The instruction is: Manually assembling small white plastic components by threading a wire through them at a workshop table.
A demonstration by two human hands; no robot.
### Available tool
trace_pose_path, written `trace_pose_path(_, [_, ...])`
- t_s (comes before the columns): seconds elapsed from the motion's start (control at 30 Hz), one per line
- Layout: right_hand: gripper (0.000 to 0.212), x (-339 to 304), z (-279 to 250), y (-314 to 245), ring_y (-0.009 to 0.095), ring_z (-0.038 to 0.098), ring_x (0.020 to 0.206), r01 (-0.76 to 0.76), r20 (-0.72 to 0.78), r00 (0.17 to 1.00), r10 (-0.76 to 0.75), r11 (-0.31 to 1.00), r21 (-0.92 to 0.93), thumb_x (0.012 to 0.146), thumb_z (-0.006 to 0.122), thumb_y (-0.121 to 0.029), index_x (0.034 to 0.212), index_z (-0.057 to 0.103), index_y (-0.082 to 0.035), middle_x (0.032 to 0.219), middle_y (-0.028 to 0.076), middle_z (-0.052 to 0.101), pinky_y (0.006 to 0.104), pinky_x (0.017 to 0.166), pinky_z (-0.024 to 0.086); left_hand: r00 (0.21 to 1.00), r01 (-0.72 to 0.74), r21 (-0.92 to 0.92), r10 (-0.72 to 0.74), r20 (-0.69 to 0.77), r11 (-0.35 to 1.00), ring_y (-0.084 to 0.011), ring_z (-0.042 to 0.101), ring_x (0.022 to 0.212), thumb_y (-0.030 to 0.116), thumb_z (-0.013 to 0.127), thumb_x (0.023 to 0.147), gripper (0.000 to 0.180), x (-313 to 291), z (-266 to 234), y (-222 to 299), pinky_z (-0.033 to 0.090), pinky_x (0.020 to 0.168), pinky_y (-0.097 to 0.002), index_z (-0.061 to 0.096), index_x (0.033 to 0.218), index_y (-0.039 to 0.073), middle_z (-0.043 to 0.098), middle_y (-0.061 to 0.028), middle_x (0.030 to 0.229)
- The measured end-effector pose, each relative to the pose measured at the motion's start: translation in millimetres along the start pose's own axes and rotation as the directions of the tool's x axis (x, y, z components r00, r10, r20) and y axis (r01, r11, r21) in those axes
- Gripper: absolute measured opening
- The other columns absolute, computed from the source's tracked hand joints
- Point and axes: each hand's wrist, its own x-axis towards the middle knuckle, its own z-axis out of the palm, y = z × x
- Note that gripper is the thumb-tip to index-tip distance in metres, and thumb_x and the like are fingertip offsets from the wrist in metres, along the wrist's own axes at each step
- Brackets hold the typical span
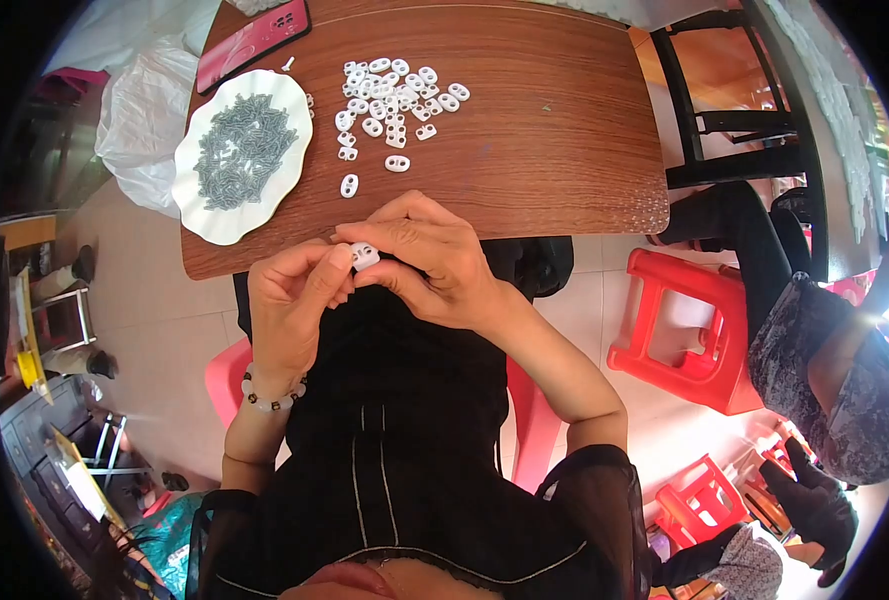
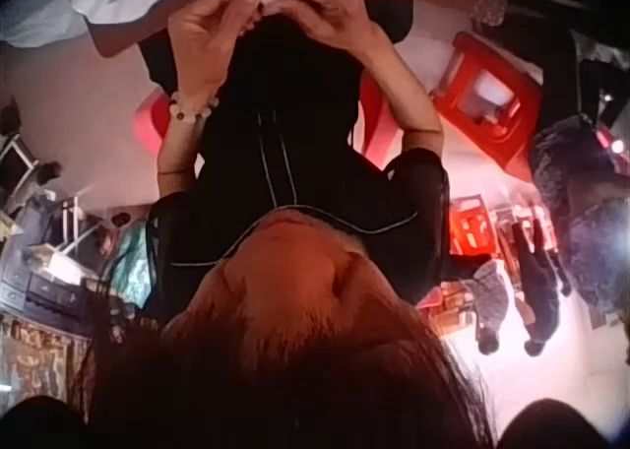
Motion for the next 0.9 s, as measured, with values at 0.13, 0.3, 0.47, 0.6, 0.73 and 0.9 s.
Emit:
trace_pose_path(0.13, [0.035, -1, 2, 2, 0.022, 0.062, 0.083, 0.022, -0.006, 1.000, -0.023, 0.999, -0.023, 0.079, 0.071, -0.023, 0.106, 0.068, -0.001, 0.095, 0.007, 0.071, 0.0302, 0.070, 0.051, 0.998, 0.054, -0.010, -0.054, -0.010, 0.999, -0.0059, 0.056, 0.067, 0.008, 0.063, 0.091, 0.015, -1, -1, -1, 0.043, 0.059, -0.0192, 0.068, 0.092, -0.006, 0.064, -0.0052, 0.074])
trace_pose_path(0.3, [0.029, -2, 4, 1, 0.022, 0.062, 0.080, 0.055, -0.015, 0.998, -0.056, 0.994, -0.090, 0.081, 0.070, -0.020, 0.102, 0.069, -0.001, 0.090, 0.007, 0.071, 0.0302, 0.066, 0.052, 0.999, 0.052, -0.007, -0.052, -0.011, 0.999, -0.0057, 0.056, 0.066, 0.009, 0.063, 0.091, 0.016, -4, -1, -3, 0.043, 0.059, -0.0189, 0.068, 0.095, -0.006, 0.064, -0.0048, 0.075])
trace_pose_path(0.47, [0.031, -7, 11, -2, 0.022, 0.063, 0.080, 0.036, -0.066, 0.997, -0.040, 0.998, -0.059, 0.082, 0.069, -0.021, 0.104, 0.068, 0.001, 0.089, 0.008, 0.070, 0.0303, 0.066, 0.051, 0.998, 0.039, -0.035, -0.040, -0.046, 0.999, -0.0059, 0.056, 0.066, 0.009, 0.063, 0.091, 0.017, -7, 1, -5, 0.044, 0.060, -0.0189, 0.068, 0.096, -0.006, 0.063, -0.0047, 0.075])
trace_pose_path(0.6, [0.039, -3, 8, -3, 0.023, 0.062, 0.082, 0.040, -0.027, 0.999, -0.042, 0.998, -0.046, 0.082, 0.069, -0.024, 0.110, 0.065, 0.003, 0.092, 0.009, 0.071, 0.0319, 0.070, 0.051, 0.999, 0.002, -0.048, -0.004, -0.041, 0.999, -0.0061, 0.056, 0.067, 0.009, 0.064, 0.091, 0.017, -8, 0, -7, 0.044, 0.060, -0.0192, 0.068, 0.097, -0.007, 0.063, -0.0050, 0.076])
trace_pose_path(0.73, [0.045, 2, 7, -1, 0.024, 0.062, 0.085, 0.051, 0.002, 0.999, -0.051, 0.998, -0.038, 0.080, 0.070, -0.025, 0.115, 0.063, 0.004, 0.095, 0.010, 0.071, 0.0326, 0.074, 0.050, 0.998, -0.037, -0.054, 0.035, -0.042, 0.998, -0.0063, 0.055, 0.069, 0.008, 0.063, 0.091, 0.017, -5, -1, -8, 0.044, 0.061, -0.0191, 0.068, 0.097, -0.007, 0.062, -0.0050, 0.077])
trace_pose_path(0.9, [0.049, 6, 6, 4, 0.023, 0.061, 0.086, 0.037, 0.028, 0.999, -0.036, 0.999, -0.022, 0.080, 0.070, -0.025, 0.118, 0.061, 0.004, 0.099, 0.010, 0.071, 0.0322, 0.076, 0.050, 0.998, -0.056, -0.061, 0.053, -0.044, 0.997, -0.0060, 0.055, 0.068, 0.008, 0.063, 0.091, 0.017, 1, -3, -9, 0.044, 0.061, -0.0193, 0.068, 0.097, -0.006, 0.061, -0.0045, 0.076])
